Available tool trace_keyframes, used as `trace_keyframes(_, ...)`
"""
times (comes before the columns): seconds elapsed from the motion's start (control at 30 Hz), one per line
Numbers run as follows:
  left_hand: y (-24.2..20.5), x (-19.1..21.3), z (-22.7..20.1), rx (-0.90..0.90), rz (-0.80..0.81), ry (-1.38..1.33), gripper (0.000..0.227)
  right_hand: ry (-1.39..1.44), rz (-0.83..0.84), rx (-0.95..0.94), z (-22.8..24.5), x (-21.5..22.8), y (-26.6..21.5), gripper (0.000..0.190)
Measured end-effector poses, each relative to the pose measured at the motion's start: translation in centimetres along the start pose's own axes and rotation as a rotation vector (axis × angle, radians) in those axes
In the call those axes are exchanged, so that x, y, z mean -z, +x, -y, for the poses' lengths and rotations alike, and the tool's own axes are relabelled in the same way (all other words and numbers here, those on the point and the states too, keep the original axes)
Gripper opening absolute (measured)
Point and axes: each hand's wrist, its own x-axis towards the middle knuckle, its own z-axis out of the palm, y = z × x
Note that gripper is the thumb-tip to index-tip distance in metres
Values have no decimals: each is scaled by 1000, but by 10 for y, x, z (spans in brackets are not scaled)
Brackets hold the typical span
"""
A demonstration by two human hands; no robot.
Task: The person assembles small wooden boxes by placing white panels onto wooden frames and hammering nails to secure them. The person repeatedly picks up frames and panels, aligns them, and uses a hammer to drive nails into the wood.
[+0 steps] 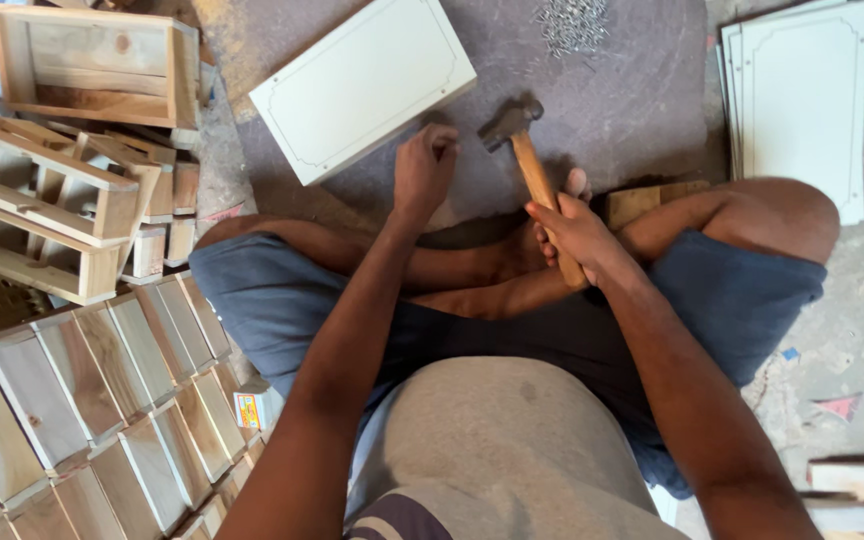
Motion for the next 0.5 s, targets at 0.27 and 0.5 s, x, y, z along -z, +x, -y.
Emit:
trace_keyframes(0.27, 49, 54, -11, 48, 4, -248, 10, -380, -82, 328, -15, -14, 0, 26)
trace_keyframes(0.5, 84, 41, 27, -395, 33, 68, 10, -497, -186, 325, -18, -17, 3, 25)
